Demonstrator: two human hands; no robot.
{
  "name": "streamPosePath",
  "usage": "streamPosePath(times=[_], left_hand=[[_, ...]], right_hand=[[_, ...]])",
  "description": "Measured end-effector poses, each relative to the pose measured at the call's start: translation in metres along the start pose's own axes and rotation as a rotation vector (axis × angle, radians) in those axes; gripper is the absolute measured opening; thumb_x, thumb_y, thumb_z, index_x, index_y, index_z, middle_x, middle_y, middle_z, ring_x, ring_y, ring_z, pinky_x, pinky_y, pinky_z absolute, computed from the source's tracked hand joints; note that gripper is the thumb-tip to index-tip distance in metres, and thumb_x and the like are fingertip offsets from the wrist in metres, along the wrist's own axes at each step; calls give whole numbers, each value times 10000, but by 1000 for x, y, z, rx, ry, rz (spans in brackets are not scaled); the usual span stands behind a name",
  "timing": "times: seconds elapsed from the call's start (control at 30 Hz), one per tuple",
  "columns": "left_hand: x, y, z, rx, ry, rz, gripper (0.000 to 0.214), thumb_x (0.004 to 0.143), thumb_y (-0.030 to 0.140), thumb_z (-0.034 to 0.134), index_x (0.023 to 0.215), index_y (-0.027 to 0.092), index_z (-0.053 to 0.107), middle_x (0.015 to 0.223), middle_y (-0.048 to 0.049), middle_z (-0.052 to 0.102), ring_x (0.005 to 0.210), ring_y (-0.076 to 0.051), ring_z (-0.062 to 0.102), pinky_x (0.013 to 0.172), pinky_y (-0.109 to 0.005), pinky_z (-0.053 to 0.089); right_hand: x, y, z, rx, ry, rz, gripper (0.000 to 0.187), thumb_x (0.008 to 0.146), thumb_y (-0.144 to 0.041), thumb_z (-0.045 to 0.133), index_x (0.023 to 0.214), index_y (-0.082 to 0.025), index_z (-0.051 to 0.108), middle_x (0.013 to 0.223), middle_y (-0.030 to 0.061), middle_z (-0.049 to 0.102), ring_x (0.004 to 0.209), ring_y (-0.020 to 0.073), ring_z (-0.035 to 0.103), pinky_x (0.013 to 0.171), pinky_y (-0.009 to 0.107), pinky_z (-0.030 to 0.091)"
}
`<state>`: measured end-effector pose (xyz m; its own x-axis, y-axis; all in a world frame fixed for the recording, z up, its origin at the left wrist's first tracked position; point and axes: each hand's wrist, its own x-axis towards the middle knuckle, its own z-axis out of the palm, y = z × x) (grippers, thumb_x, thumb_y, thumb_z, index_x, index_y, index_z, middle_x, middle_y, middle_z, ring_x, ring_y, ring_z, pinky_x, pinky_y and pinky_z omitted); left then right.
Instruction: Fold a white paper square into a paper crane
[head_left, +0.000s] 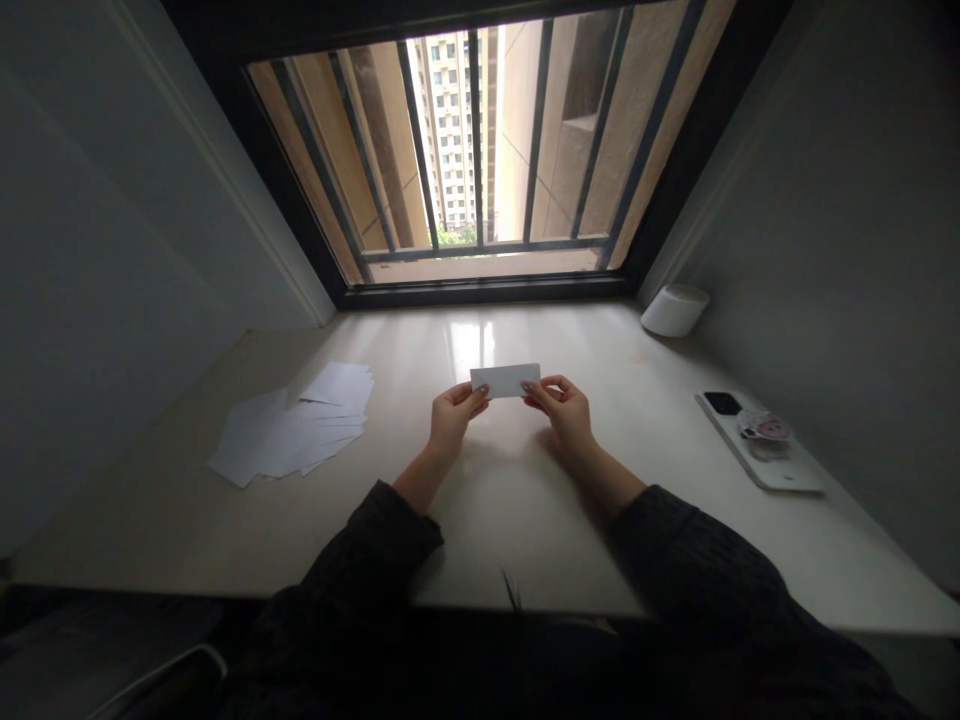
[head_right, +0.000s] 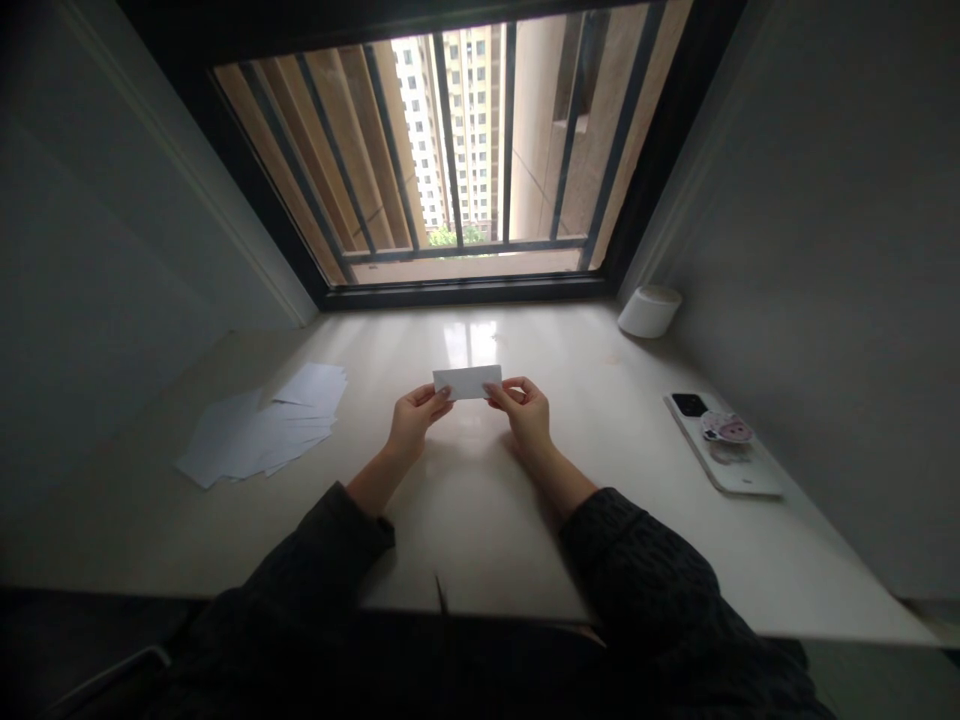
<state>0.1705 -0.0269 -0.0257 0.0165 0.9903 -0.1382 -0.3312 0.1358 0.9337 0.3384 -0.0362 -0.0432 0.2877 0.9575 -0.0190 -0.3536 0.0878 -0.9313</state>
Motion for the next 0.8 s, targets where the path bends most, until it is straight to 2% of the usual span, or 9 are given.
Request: streamPosePath(times=[0.3,0.8], left_hand=[[1,-5,0,-19,0,15,376,570,335,819,873,133,724,921,-76,720,863,-179,656,914,-382,496],[-2,-3,3,-12,62,40,379,559,344,821,845,112,729,858,-82,723,787,-170,660,865,-363,514]], right_hand=[[2,3,-1,9,32,-18,455,537,-369,846,833,-206,542,652,6,711,606,166,674,672,322,568],[0,4,2,-35,75,-83,447,555,-387,831,848,-198,552,634,16,711,583,173,672,622,299,548]])
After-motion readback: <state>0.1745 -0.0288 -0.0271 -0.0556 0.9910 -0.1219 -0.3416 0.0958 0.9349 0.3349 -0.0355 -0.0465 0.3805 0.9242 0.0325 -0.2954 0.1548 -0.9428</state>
